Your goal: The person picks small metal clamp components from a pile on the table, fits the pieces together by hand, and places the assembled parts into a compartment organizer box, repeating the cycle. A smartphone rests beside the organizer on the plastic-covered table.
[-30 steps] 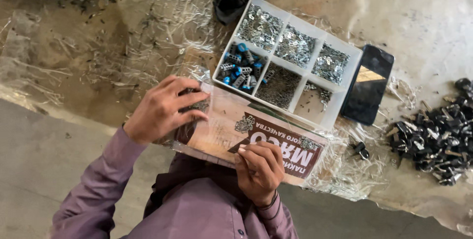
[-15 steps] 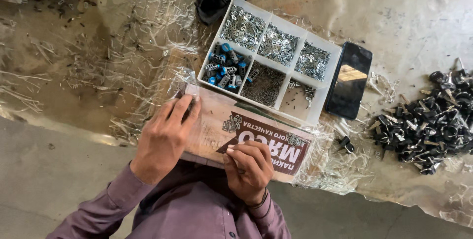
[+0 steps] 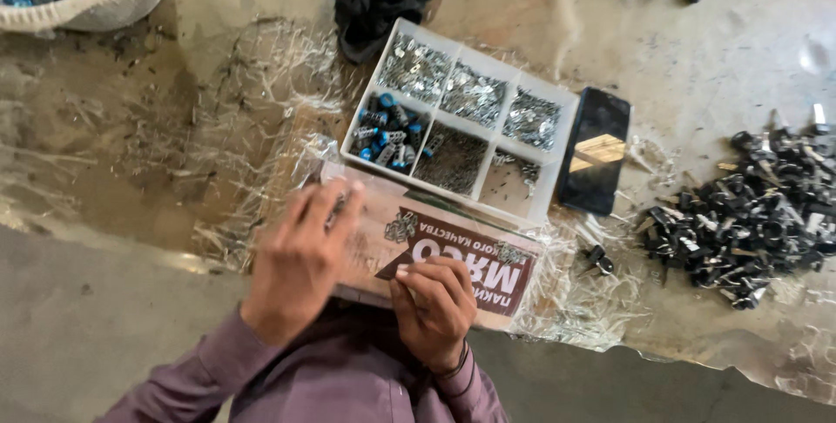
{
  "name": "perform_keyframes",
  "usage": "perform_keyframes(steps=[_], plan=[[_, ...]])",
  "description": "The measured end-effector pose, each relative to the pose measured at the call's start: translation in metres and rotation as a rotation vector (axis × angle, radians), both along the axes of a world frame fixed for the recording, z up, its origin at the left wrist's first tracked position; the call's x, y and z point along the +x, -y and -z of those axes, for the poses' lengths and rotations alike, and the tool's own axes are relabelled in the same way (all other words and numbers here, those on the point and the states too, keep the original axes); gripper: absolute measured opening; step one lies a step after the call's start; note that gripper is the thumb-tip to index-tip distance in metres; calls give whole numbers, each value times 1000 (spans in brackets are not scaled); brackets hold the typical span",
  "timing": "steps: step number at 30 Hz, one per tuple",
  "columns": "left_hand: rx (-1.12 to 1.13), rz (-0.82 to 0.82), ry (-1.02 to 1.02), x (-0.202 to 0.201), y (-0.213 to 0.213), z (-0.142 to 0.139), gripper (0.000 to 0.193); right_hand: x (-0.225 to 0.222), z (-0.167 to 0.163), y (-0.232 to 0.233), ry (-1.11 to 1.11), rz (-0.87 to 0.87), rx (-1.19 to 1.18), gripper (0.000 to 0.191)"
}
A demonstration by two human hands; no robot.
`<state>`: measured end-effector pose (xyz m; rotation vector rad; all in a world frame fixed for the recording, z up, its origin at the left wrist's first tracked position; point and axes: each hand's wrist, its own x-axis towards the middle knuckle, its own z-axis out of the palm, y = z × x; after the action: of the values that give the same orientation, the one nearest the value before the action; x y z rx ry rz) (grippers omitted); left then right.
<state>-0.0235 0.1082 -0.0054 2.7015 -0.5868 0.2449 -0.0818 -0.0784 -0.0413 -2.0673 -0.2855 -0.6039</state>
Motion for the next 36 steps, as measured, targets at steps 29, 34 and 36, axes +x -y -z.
perform_keyframes(steps=[29,34,36], plan=[[-587,222,-213,-13,93,-8,62,-15,-20,53,222,188,247,17],[-426,300,-270,5,57,-15,52,-14,-27,55,184,209,208,16],[-355,332,-246,10,54,-11,49,-16,-29,52,150,218,190,15]])
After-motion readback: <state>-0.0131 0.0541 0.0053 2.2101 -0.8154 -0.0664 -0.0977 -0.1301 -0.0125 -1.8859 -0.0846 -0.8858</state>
